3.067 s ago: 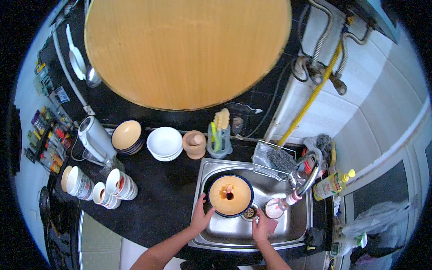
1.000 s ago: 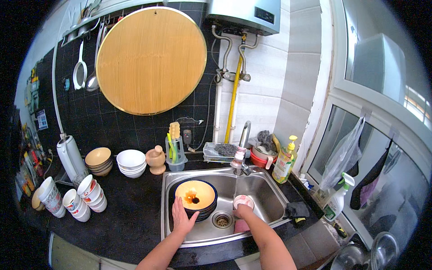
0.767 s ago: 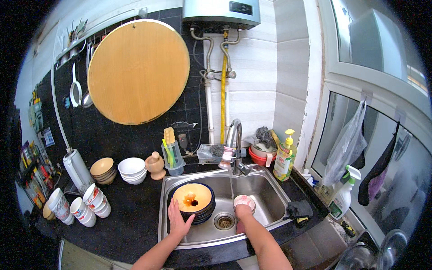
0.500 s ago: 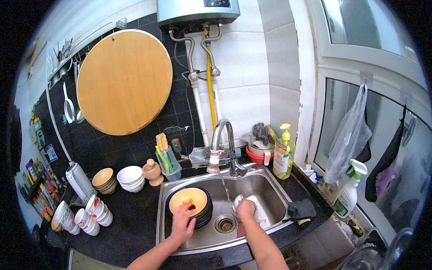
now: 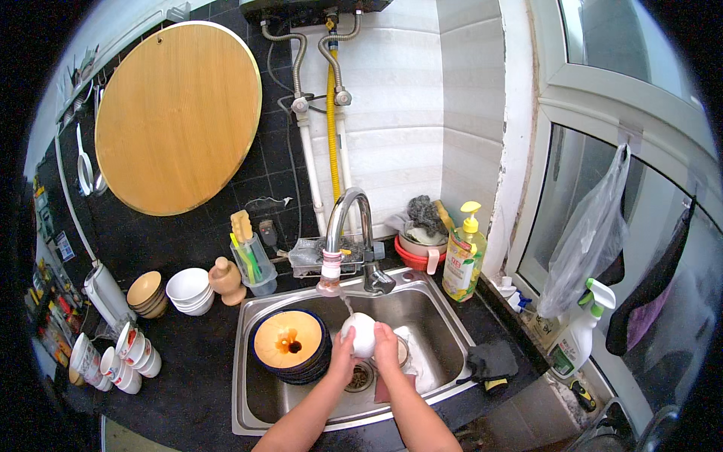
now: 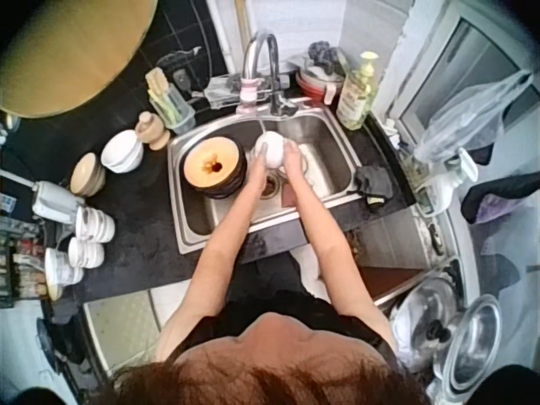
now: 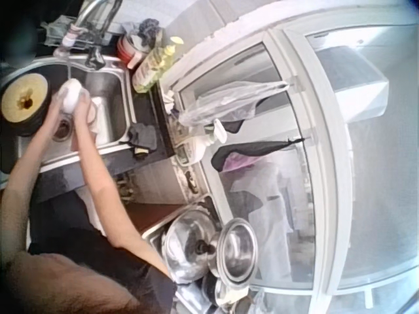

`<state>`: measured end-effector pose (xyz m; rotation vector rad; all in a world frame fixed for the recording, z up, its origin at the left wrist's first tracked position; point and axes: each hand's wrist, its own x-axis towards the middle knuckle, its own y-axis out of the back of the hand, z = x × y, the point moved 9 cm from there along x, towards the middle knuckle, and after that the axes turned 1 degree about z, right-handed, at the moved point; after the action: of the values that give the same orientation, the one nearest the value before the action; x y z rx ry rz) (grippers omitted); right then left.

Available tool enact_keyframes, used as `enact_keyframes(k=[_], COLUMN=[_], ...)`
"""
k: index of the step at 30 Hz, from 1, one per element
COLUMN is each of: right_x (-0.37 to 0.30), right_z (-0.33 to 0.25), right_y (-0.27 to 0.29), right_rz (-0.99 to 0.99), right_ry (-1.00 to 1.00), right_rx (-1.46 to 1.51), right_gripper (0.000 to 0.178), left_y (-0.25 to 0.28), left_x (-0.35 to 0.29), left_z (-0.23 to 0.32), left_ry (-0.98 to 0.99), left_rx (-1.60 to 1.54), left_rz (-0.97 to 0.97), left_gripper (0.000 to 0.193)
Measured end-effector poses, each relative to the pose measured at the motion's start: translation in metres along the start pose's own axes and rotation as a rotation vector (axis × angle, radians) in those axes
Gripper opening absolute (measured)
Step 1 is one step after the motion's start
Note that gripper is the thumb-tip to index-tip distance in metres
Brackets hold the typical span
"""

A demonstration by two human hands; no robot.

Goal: The person washes a stack of white bowls and a stack of beige bowls in a kitchen sink using a pink sponge and running water. They scrub the interior and exterior of each bowl individually, rinse them, and place the cleaned items into the sink basin.

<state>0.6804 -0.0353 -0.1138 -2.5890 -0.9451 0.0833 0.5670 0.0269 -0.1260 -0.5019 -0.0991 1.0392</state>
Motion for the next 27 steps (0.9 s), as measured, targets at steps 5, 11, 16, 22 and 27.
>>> enact_keyframes(k=[5, 11, 16, 22, 27], right_x=[0.001, 0.001, 0.007, 0.014, -0.011], right_z=[0.02, 0.03, 0.048, 0.042, -0.027], right_y=[-0.003, -0.002, 0.018, 0.006, -0.041], right_rz=[0.03, 0.073, 0.179, 0.027, -0.124], right_ry=[-0.243, -0.437, -0.441, -0.374, 0.37], right_rx=[0.279, 0.589, 0.335, 0.023, -0.78], right_gripper=[0.028, 0.039, 0.046, 0.061, 0.073], left_y=[0.008, -0.005, -0.019, -0.011, 0.002], left_x=[0.012, 0.002, -0.009, -0.01, -0.008], left_z=[0.008, 0.0, 0.004, 0.021, 0.035], left_ry=[0.081, 0.144, 0.095, -0.182, -0.411], left_rx=[-0.2, -0.368, -0.27, 0.067, 0.473], left_rz=[-0.102, -0.249, -0.367, -0.255, -0.082], left_gripper=[0.049, 0.043, 0.05, 0.046, 0.035])
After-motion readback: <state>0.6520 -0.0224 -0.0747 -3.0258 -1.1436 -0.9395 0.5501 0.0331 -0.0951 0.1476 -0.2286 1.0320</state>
